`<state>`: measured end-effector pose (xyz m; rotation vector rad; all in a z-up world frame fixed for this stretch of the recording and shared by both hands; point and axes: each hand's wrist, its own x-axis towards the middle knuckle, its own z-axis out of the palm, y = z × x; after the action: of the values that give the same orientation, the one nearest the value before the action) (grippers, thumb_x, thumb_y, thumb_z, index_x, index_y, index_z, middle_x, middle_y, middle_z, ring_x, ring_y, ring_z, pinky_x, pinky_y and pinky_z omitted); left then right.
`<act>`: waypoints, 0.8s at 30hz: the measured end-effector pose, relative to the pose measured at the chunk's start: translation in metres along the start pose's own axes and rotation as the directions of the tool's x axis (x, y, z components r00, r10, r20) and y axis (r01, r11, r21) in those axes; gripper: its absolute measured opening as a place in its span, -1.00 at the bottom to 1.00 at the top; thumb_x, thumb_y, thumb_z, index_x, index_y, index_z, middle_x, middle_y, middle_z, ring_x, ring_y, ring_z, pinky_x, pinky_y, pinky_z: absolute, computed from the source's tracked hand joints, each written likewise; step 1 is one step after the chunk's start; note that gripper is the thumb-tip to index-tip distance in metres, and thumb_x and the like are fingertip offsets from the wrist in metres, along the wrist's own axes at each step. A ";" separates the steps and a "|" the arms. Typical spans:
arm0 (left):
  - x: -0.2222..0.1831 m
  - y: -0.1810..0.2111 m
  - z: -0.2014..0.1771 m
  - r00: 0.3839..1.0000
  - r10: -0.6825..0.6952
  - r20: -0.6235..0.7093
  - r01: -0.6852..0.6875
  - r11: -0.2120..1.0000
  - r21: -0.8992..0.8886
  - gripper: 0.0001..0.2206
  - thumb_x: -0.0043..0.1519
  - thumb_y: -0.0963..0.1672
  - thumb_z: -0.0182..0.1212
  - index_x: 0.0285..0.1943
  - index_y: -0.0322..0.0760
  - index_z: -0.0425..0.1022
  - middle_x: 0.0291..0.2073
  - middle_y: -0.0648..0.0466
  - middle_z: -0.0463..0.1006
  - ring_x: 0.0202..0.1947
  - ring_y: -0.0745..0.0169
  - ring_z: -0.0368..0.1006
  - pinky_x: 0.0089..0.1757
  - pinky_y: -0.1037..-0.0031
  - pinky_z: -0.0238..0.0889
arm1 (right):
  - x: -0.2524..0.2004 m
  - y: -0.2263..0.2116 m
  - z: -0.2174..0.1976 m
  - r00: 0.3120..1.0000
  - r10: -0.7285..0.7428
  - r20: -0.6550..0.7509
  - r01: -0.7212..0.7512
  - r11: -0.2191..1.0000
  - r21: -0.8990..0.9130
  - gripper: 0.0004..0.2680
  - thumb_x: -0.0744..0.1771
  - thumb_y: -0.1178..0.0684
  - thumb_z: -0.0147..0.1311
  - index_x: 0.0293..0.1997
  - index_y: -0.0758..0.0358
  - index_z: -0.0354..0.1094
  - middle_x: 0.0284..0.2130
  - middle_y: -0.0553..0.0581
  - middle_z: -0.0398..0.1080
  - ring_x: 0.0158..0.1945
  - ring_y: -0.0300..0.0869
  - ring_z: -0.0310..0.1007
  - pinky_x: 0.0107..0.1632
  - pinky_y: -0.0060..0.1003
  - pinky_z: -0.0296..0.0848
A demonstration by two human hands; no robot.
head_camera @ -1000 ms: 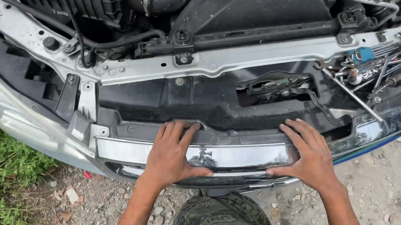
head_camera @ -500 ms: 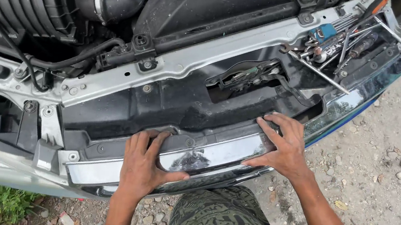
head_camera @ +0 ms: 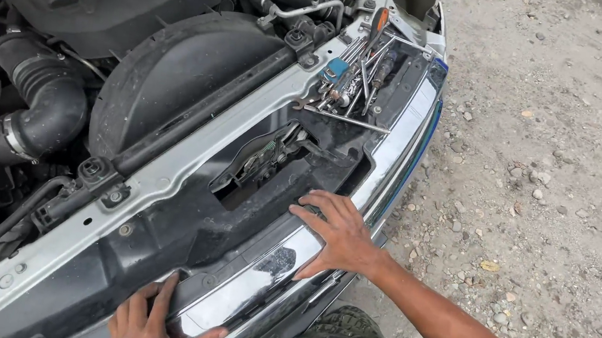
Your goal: The person places a headlight assembly on a chair, then walks to a silver car with its hood open. They use a socket wrench and other hand tools to remove and reinstall bolts on the front bumper and grille area.
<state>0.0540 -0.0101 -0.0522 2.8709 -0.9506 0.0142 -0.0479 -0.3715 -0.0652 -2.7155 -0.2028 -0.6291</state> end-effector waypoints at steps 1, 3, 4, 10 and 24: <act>0.005 0.003 -0.004 0.997 -0.016 0.072 0.011 0.998 0.062 0.06 -0.37 0.38 0.35 0.27 -0.20 0.53 -0.08 -0.18 0.41 -0.03 -0.22 0.37 -0.03 -0.06 0.17 | 0.002 0.000 0.000 1.000 0.006 0.006 -0.006 1.000 -0.003 -0.08 -0.04 -0.64 0.34 0.37 0.06 0.23 0.21 0.15 0.24 0.35 0.11 0.18 0.31 0.15 0.19; 0.005 0.016 -0.002 0.999 -0.051 0.018 0.050 0.997 0.058 0.08 -0.39 0.41 0.33 0.28 -0.16 0.51 -0.05 -0.19 0.41 -0.01 -0.21 0.35 0.04 -0.07 0.13 | 0.002 0.000 -0.001 1.000 -0.005 -0.011 0.005 1.000 -0.013 -0.09 -0.02 -0.65 0.34 0.36 0.06 0.24 0.21 0.15 0.24 0.36 0.10 0.18 0.31 0.14 0.20; 0.005 0.023 -0.001 0.996 -0.087 -0.030 0.089 0.995 0.050 0.11 -0.40 0.45 0.31 0.29 -0.12 0.48 -0.02 -0.20 0.40 0.01 -0.19 0.34 0.12 -0.08 0.09 | 0.002 0.000 -0.001 1.000 -0.013 -0.022 0.013 1.000 -0.020 -0.10 -0.01 -0.65 0.34 0.36 0.07 0.24 0.21 0.14 0.24 0.36 0.10 0.18 0.31 0.14 0.21; 0.019 0.054 0.009 0.998 0.045 -0.041 -0.044 0.998 0.035 0.10 -0.36 0.42 0.22 0.39 -0.05 0.31 0.31 -0.13 0.29 0.39 -0.29 0.07 0.20 -0.21 -0.22 | 0.004 -0.002 -0.004 0.999 -0.001 -0.055 0.000 1.000 -0.007 -0.12 -0.01 -0.66 0.34 0.32 0.07 0.28 0.18 0.14 0.28 0.34 0.10 0.23 0.26 0.13 0.25; 0.033 0.159 0.010 0.983 -0.168 0.068 0.176 0.976 -0.130 0.07 -0.15 0.18 0.46 0.55 -0.20 0.03 0.48 -0.17 0.04 0.50 -0.25 -0.23 0.32 -0.30 -0.54 | 0.002 0.007 -0.012 0.998 -0.055 -0.016 0.057 0.992 0.110 -0.18 0.04 -0.55 0.35 0.33 0.12 0.29 0.25 0.18 0.25 0.39 0.11 0.19 0.36 0.17 0.21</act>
<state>-0.0149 -0.1574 -0.0439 2.8293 -0.6794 -0.1427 -0.0498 -0.3819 -0.0566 -2.6069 -0.3021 -0.6323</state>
